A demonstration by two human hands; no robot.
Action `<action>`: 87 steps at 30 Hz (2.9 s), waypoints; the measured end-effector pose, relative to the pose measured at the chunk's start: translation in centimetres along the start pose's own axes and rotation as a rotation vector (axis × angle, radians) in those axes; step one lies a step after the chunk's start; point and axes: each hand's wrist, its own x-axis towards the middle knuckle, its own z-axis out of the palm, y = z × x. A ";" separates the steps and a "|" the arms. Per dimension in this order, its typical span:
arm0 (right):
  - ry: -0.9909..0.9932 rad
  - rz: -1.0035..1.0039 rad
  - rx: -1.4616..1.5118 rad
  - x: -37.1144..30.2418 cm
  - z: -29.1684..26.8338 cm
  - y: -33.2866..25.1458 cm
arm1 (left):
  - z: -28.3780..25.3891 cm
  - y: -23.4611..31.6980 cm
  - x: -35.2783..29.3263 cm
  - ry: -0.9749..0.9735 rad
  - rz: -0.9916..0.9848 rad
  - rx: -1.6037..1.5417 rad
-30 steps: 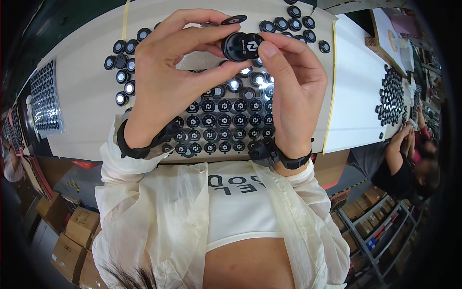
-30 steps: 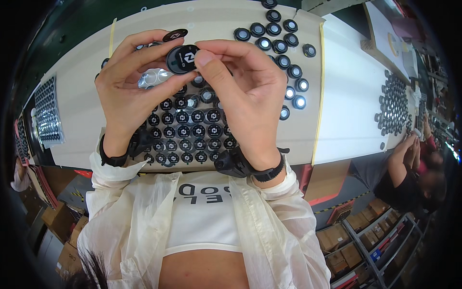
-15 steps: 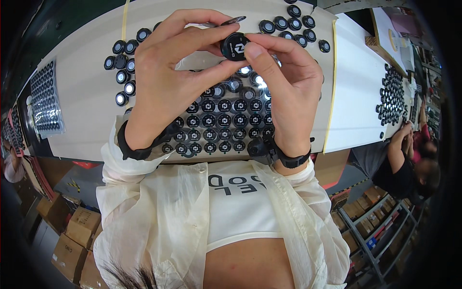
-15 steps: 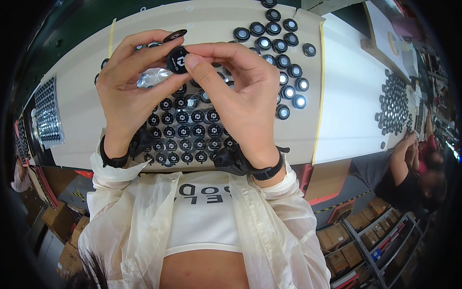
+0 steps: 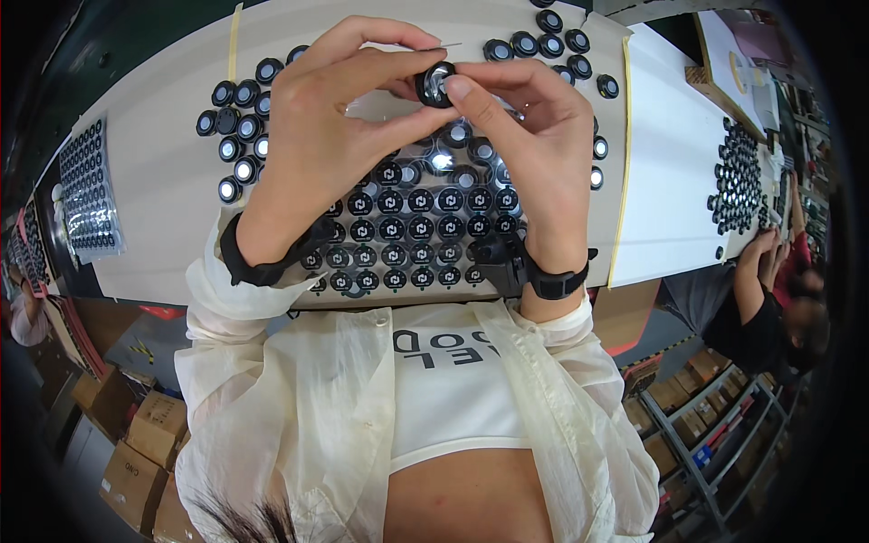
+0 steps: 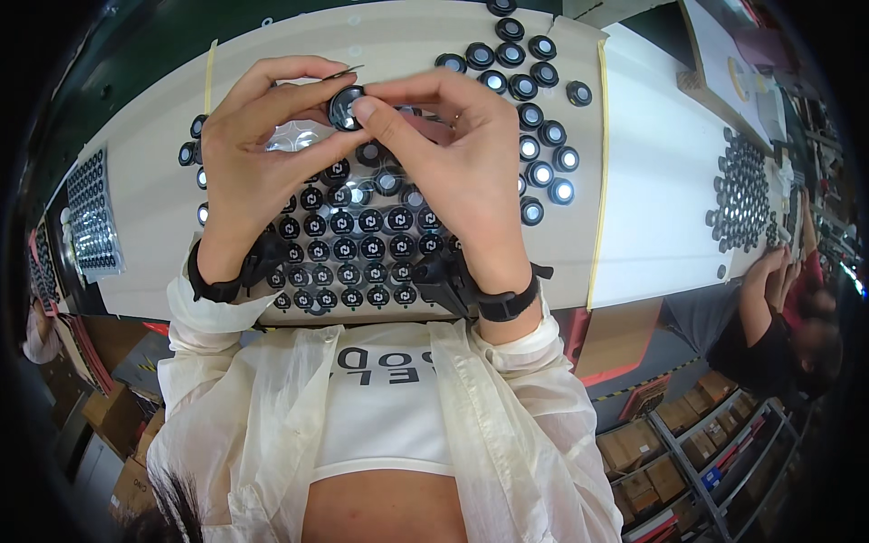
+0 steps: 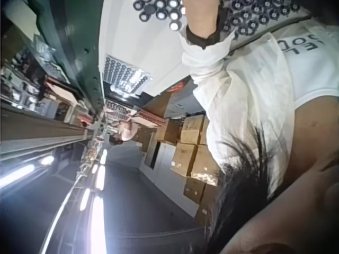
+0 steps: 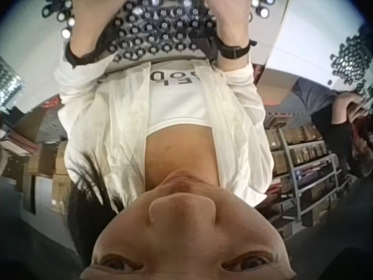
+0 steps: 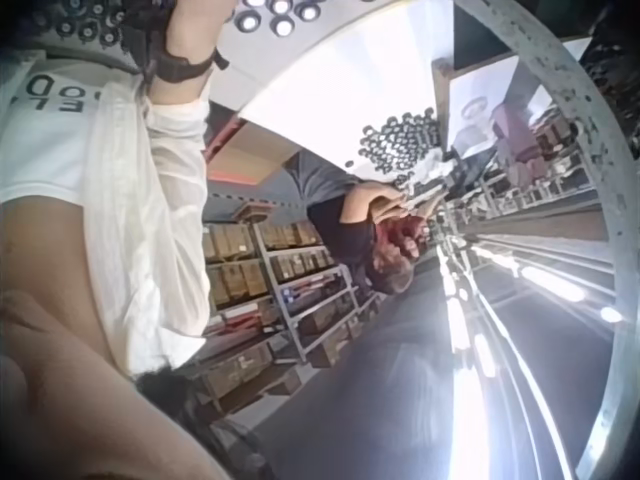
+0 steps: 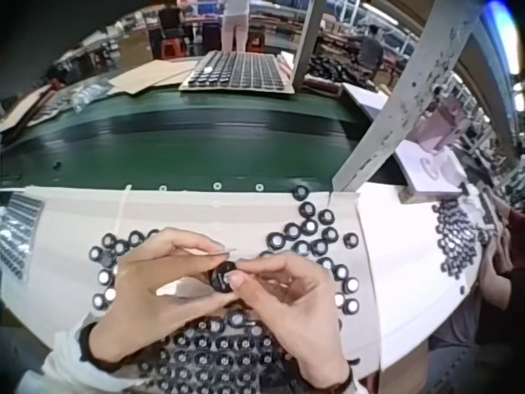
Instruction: Inspecting and arranging small circular electronic components on a workbench in an assembly line.
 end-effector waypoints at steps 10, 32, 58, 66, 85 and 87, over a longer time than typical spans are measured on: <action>-0.103 0.106 0.134 -0.3 -1.1 -0.5 | -0.9 1.0 0.9 -0.198 -0.167 -0.358; 0.118 -0.125 0.049 -1.4 1.1 -0.2 | 1.2 0.1 0.4 -0.027 -0.267 -0.641; 0.065 -0.107 -0.148 -1.0 -0.8 0.9 | -2.9 -2.8 5.5 -0.086 -0.085 0.061; -0.042 -0.134 -0.426 -0.9 -3.3 0.9 | -4.5 -16.1 14.4 -0.202 0.164 1.018; 0.052 -0.104 -0.385 -1.7 -6.2 0.0 | 8.3 -7.0 15.6 -0.391 0.062 0.028; 0.116 -0.078 -0.339 -1.6 -6.4 -0.3 | 5.0 -4.8 14.9 -0.410 -0.570 -0.775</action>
